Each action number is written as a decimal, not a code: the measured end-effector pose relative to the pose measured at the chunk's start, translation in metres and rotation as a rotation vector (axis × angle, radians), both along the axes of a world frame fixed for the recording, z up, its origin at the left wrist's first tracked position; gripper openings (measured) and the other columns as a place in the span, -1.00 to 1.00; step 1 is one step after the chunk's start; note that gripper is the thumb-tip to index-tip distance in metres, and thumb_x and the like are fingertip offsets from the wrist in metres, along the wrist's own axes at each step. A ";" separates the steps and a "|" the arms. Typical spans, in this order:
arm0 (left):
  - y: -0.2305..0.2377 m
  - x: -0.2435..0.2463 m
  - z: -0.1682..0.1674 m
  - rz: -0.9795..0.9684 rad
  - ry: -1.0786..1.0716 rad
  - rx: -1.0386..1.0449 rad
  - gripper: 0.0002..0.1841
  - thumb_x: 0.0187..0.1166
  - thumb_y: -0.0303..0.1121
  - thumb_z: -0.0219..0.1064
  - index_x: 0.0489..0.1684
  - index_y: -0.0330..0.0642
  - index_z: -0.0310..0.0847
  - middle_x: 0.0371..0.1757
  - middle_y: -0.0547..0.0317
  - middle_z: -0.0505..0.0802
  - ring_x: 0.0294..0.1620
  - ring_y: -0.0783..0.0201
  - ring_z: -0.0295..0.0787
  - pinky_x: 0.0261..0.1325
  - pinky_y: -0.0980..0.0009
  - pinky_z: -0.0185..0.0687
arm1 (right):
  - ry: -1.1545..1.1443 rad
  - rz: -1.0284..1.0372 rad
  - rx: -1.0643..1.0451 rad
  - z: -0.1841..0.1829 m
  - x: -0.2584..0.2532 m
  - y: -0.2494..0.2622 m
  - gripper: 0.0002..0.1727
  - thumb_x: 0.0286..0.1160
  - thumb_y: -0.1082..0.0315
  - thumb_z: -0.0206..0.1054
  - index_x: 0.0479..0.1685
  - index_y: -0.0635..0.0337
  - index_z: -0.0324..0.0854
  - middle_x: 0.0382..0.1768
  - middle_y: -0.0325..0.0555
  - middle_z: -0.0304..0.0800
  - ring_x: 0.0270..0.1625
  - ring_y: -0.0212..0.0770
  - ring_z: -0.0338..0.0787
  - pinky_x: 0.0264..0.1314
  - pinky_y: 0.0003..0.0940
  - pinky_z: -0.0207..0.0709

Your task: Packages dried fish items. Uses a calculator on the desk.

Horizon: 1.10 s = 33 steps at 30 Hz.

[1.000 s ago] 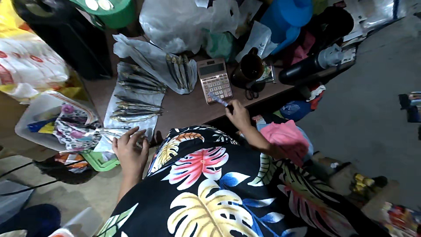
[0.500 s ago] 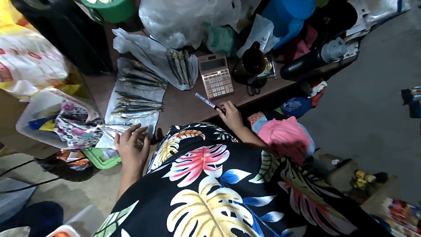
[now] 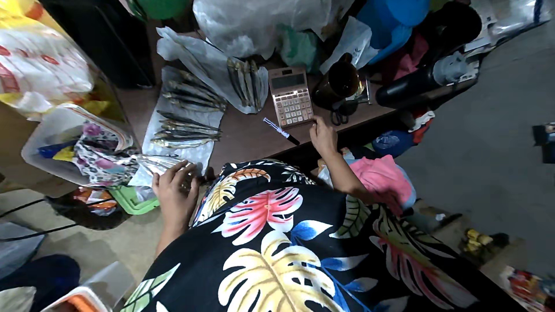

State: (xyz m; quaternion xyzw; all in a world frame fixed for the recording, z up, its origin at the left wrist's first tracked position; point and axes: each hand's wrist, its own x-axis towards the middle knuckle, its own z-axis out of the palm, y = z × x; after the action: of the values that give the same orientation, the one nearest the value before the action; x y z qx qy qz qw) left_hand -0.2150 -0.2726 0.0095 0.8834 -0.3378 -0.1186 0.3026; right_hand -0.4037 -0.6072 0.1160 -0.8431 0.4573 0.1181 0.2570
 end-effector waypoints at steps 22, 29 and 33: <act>-0.007 0.007 -0.002 -0.008 -0.005 -0.012 -0.64 0.61 -0.27 0.21 0.17 -0.27 0.78 0.39 -0.24 0.74 0.44 -0.28 0.61 0.63 -0.45 -0.08 | -0.126 0.099 -0.040 -0.033 0.005 0.001 -0.52 0.82 0.39 0.02 0.68 0.17 0.38 -0.11 0.35 0.82 -0.12 0.35 0.85 -0.11 0.22 0.67; -0.012 0.010 -0.001 -0.015 0.002 -0.017 -0.63 0.63 -0.23 0.20 0.20 -0.25 0.77 0.41 -0.24 0.73 0.46 -0.30 0.59 0.64 -0.45 -0.09 | -0.209 0.191 -0.075 -0.052 0.004 0.008 -0.53 0.76 0.42 0.13 0.63 0.16 0.44 -0.22 0.29 0.82 -0.24 0.30 0.84 -0.21 0.19 0.67; -0.011 0.010 -0.002 -0.010 -0.001 -0.011 -0.62 0.63 -0.23 0.19 0.19 -0.26 0.77 0.40 -0.24 0.74 0.46 -0.28 0.60 0.64 -0.46 -0.11 | 0.014 0.107 0.057 0.019 0.035 0.007 -0.48 0.82 0.44 0.02 0.75 0.18 0.30 0.18 0.40 0.77 0.17 0.37 0.81 0.17 0.21 0.64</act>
State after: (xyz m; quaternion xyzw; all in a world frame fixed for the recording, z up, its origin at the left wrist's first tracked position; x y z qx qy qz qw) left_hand -0.2051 -0.2839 0.0077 0.8800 -0.3430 -0.1177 0.3067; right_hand -0.3689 -0.6001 0.1350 -0.8579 0.4097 0.1504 0.2711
